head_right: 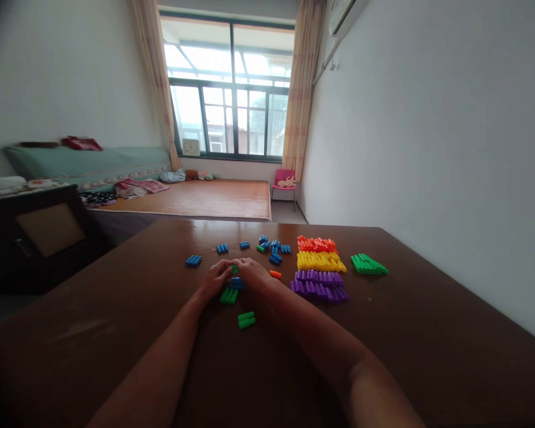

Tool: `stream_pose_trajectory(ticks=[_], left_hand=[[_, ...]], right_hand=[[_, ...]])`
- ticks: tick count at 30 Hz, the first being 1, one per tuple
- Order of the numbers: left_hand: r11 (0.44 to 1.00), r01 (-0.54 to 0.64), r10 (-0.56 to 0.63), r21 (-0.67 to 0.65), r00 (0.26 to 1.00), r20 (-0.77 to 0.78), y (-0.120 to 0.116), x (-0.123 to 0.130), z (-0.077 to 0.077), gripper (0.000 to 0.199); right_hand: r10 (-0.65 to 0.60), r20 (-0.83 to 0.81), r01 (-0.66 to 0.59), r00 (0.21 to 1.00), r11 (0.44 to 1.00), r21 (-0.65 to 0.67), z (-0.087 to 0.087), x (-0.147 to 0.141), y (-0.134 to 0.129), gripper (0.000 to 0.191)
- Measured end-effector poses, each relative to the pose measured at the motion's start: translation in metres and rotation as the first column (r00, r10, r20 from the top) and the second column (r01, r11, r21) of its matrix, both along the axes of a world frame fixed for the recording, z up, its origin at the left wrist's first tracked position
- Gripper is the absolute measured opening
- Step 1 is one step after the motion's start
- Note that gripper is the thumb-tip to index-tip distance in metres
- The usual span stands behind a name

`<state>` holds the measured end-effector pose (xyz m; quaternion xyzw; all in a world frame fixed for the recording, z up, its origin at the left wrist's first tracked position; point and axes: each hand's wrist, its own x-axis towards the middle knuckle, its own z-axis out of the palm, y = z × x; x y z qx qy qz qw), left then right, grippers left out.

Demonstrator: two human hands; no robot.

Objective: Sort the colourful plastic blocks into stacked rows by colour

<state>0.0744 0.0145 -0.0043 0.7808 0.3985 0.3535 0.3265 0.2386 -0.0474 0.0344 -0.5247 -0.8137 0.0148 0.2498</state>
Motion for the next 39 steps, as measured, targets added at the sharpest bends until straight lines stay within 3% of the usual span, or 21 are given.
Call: stream_pose_trajectory(ticks=[4,7,10,14,17,21,23,25,31,36,39], left_hand=[[1.000,0.011,-0.012,-0.011,1.000,-0.016,-0.001,0.000,0.001,0.039],[1.000,-0.015,0.015,-0.006,0.995,-0.099,0.001,-0.001,0.001,0.041],[0.999,-0.041,0.040,0.002,0.979,-0.200,0.004,-0.002,0.000,0.041],[0.999,-0.041,0.042,0.008,0.970,-0.241,0.008,-0.002,-0.001,0.043],[0.999,-0.037,0.040,0.015,0.968,-0.249,0.009,-0.003,-0.001,0.044],[0.999,-0.030,0.032,0.012,0.968,-0.249,0.011,-0.003,-0.001,0.046],[0.999,-0.033,0.034,0.009,0.968,-0.250,0.012,-0.003,-0.003,0.046],[0.999,-0.033,0.035,0.010,0.967,-0.252,0.014,-0.003,-0.005,0.046],[0.998,-0.039,0.048,0.041,0.965,-0.257,0.014,-0.004,-0.005,0.043],[0.998,-0.054,0.060,0.030,0.965,-0.255,0.007,-0.002,0.000,0.039],[0.998,-0.062,0.065,0.020,0.967,-0.247,0.001,-0.001,0.004,0.035]], right_hand=[[-0.062,-0.035,0.064,0.997,0.997,0.041,0.008,0.015,-0.016,0.034],[-0.151,-0.082,0.157,0.985,0.985,0.074,0.012,0.042,-0.033,0.035],[-0.253,-0.162,0.275,0.954,0.952,0.135,0.015,0.086,-0.050,0.031],[-0.414,-0.256,0.471,0.874,0.853,0.226,0.018,0.171,-0.073,0.026],[-0.607,-0.288,0.667,0.741,0.716,0.206,0.016,0.250,-0.092,0.029],[-0.863,-0.292,0.911,0.412,0.400,0.102,0.002,0.340,-0.116,0.032],[-0.929,-0.221,0.955,0.297,0.291,0.061,-0.008,0.363,-0.124,0.032],[-0.957,-0.123,0.964,0.263,0.256,0.073,-0.016,0.370,-0.127,0.032],[-0.963,0.088,0.957,0.254,0.264,0.125,-0.025,0.345,-0.120,0.031],[-0.968,0.107,0.963,0.228,0.240,0.120,-0.020,0.338,-0.122,0.032],[-0.964,0.050,0.946,0.262,0.267,0.184,-0.013,0.331,-0.118,0.034]])
